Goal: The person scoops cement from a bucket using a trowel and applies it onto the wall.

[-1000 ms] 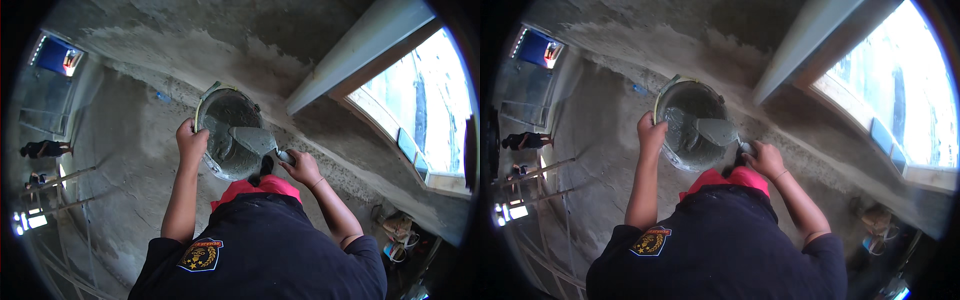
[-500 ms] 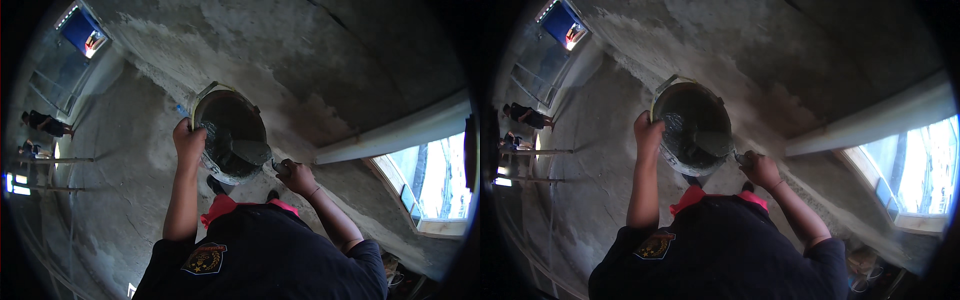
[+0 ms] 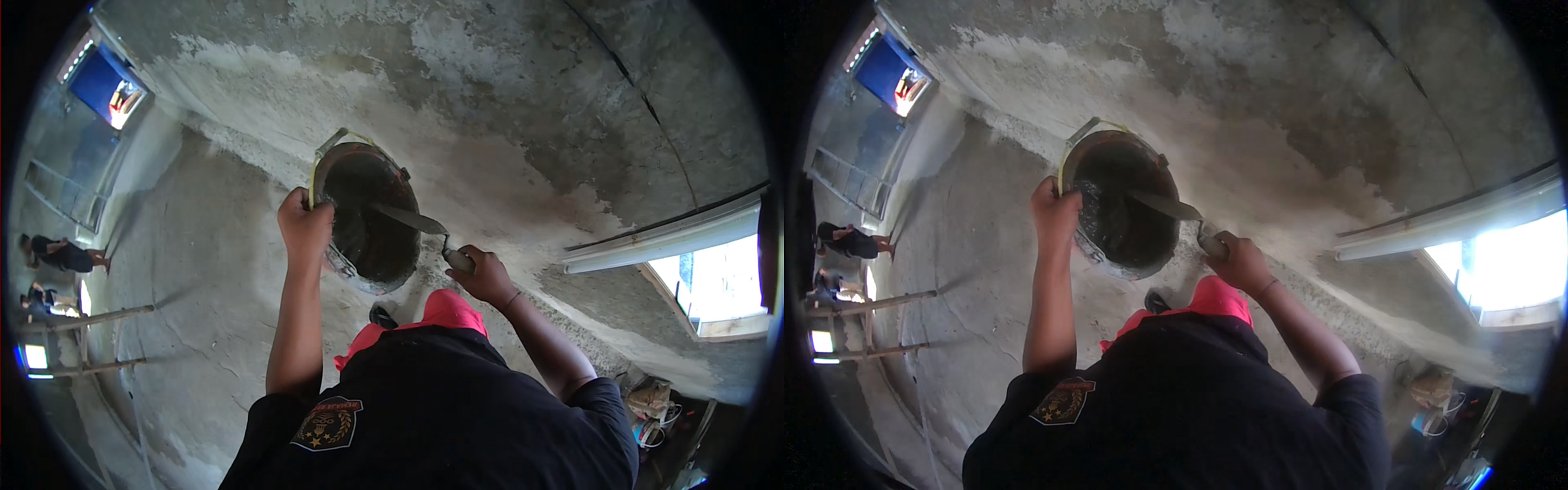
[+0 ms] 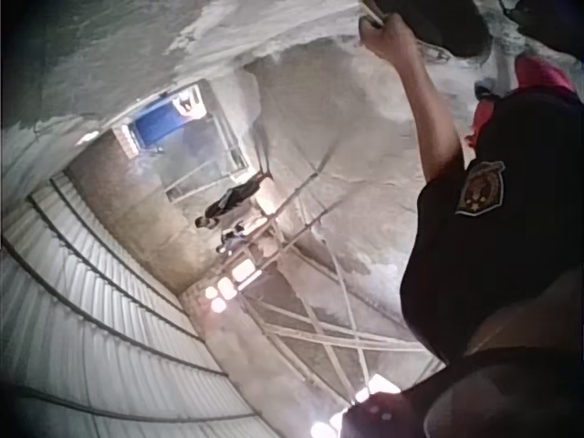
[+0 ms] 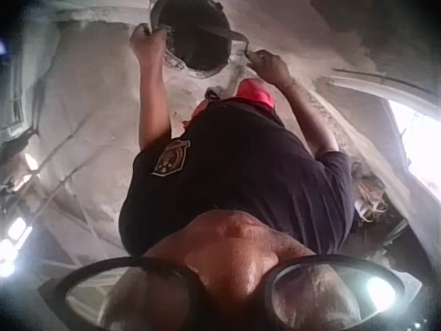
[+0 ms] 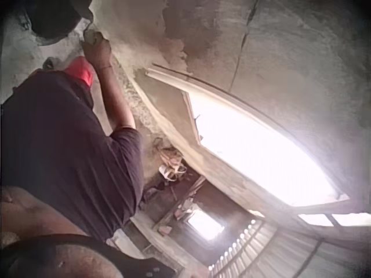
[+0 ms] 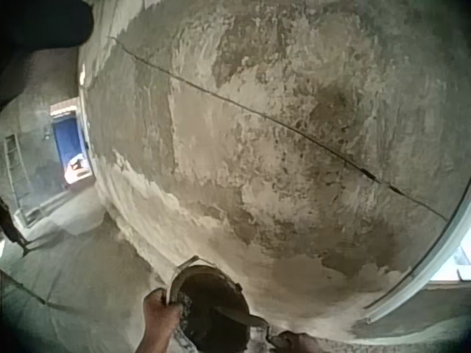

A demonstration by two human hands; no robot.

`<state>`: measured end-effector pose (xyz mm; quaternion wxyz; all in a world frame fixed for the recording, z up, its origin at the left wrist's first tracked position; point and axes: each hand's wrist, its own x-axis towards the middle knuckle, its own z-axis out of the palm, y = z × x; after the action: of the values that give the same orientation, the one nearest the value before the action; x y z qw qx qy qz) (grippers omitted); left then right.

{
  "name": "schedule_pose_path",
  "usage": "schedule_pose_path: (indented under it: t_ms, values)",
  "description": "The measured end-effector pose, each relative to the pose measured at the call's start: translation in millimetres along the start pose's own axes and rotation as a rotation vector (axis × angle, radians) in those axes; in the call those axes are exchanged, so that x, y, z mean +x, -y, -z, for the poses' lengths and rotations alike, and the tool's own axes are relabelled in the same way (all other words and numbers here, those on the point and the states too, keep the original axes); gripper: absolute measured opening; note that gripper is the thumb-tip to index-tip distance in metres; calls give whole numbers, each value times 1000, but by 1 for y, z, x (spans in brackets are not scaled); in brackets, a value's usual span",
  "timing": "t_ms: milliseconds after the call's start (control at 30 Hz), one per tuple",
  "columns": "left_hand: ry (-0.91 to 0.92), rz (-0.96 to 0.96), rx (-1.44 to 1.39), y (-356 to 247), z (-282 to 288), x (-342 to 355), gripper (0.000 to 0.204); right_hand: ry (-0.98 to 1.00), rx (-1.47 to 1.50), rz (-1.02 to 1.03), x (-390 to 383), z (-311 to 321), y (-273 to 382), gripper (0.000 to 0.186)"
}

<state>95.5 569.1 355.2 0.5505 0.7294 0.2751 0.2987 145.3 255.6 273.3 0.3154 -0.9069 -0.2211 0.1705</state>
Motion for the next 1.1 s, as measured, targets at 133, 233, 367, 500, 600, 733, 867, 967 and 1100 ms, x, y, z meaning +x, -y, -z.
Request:
schedule_pose_path:
  t_ms: [133, 233, 367, 500, 600, 733, 867, 967, 1100]
  values:
    - [-8, 14, -3, -2, 11, 34, 8, -4, -42, 17, 27, 1, 24, 42]
    - [-31, -3, -41, 14, 13, 60, 7, -54, -108, 78, 46, 3, 33, 42]
    - [-40, 37, -30, 14, 11, 83, 5, -140, -60, 123, 73, 2, 33, 40]
    - [-61, 41, -73, 30, 3, 112, 6, -137, -5, 95, 106, 1, 31, 35]
    - [-83, 56, -101, 25, -3, 122, 9, -146, 65, 88, 128, 0, 25, 33]
    - [-90, 75, -127, 30, -8, 140, 10, -193, 157, 136, 161, -2, 15, 30]
    - [-93, 48, -120, 40, -6, 161, 9, -212, 238, 142, 194, 2, 14, 29]
    - [-91, 74, -126, 45, -4, 172, 9, -250, 235, 166, 205, -1, 12, 29]
    - [-61, 96, -130, 47, -2, 185, 8, -239, 259, 95, 219, -3, 7, 29]
